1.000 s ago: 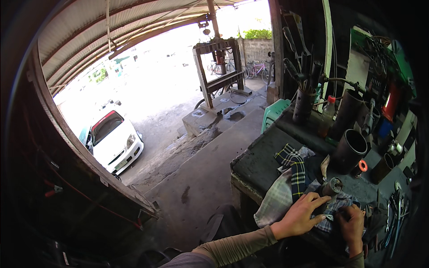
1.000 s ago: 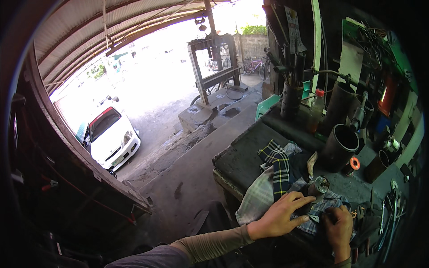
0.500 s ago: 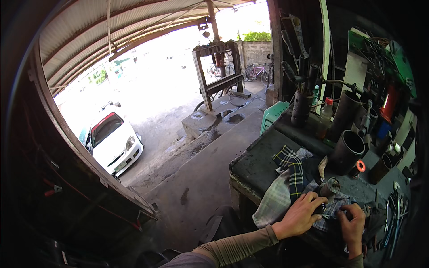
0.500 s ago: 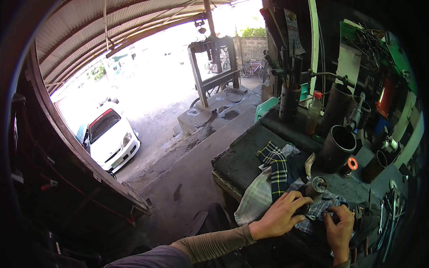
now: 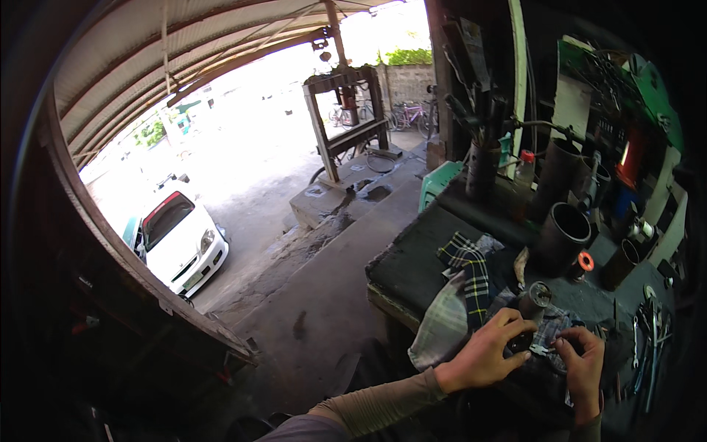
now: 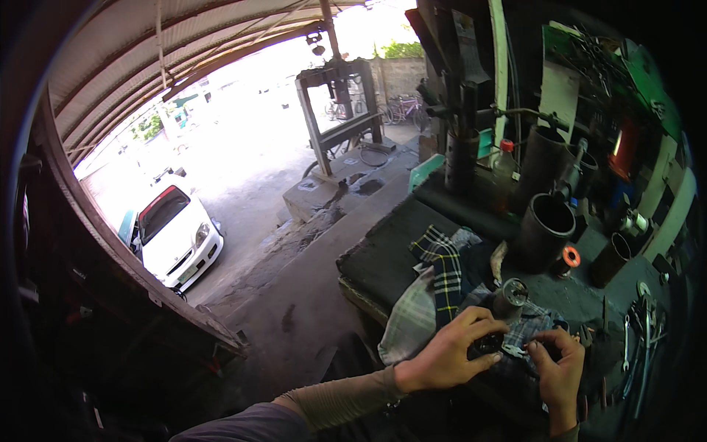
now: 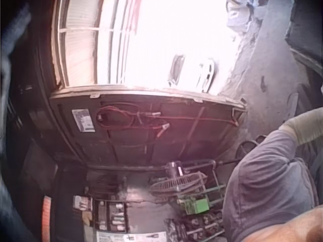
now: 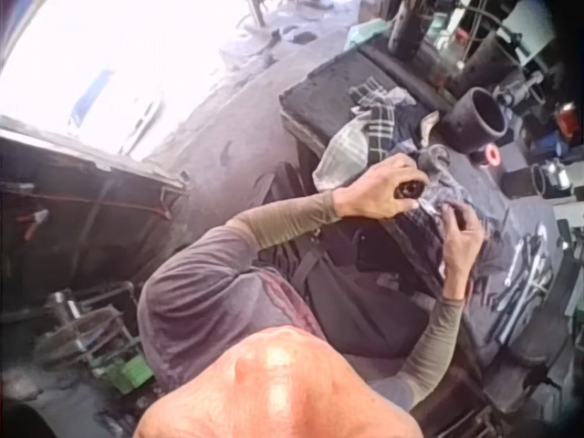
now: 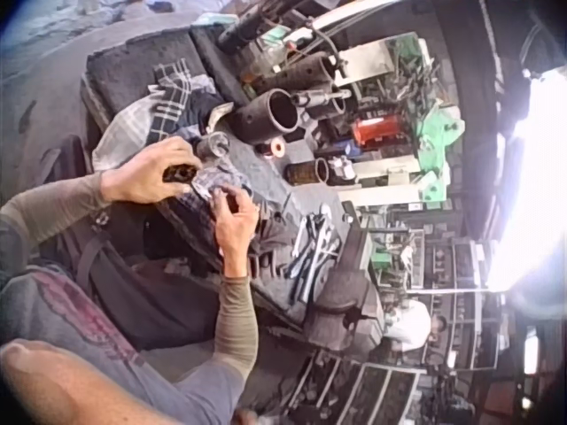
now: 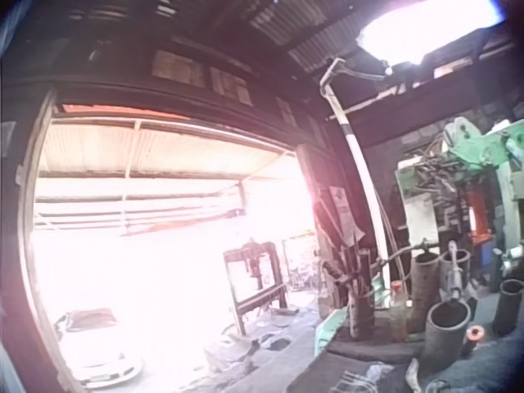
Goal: The person disassembles a small cylindrical electrical component, removes internal parts, and uses pliers to adjust or remove a copper piece. The person then wipes the component with a cloth and continues manipulating the parts on a workbench.
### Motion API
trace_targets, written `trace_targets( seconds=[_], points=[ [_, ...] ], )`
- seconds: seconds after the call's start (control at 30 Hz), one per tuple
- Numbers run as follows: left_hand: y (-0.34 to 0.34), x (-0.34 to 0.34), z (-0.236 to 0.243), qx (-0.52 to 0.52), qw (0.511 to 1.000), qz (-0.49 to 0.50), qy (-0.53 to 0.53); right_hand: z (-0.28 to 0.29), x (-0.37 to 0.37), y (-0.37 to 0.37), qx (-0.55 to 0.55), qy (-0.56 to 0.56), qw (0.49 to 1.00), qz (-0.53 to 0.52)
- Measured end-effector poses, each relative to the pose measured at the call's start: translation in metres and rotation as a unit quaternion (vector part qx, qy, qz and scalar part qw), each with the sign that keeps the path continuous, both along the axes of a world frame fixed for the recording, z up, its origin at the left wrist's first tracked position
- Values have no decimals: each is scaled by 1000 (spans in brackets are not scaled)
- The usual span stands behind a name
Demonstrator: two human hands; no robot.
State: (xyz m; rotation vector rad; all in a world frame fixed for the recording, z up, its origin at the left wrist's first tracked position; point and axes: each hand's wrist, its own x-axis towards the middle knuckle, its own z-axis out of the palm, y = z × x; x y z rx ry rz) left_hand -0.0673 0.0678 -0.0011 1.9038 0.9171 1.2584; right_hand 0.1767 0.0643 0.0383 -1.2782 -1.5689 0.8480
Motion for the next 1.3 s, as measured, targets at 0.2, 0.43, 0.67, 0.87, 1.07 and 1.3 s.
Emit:
trace_targets(
  seconds=[0.2,0.43,0.67,0.87,1.07,1.3],
  points=[
    [-10,-7,14,26,998,-54,1,26,-2,-12,-87,128,987,36],
    [3,-1,-1,43,998,-4,47,21,-7,-9,-81,84,993,27],
    [6,3,-20,17,995,57,77,12,-2,-5,-47,46,998,15],
    [-3,-6,-7,77,986,125,78,12,1,-4,-59,53,997,15],
    [-20,-25,67,-83,990,-68,-91,-2,10,0,-54,48,997,16],
    [-63,-2,168,-312,797,-325,-402,5,8,3,-33,5,999,18]
  ],
)
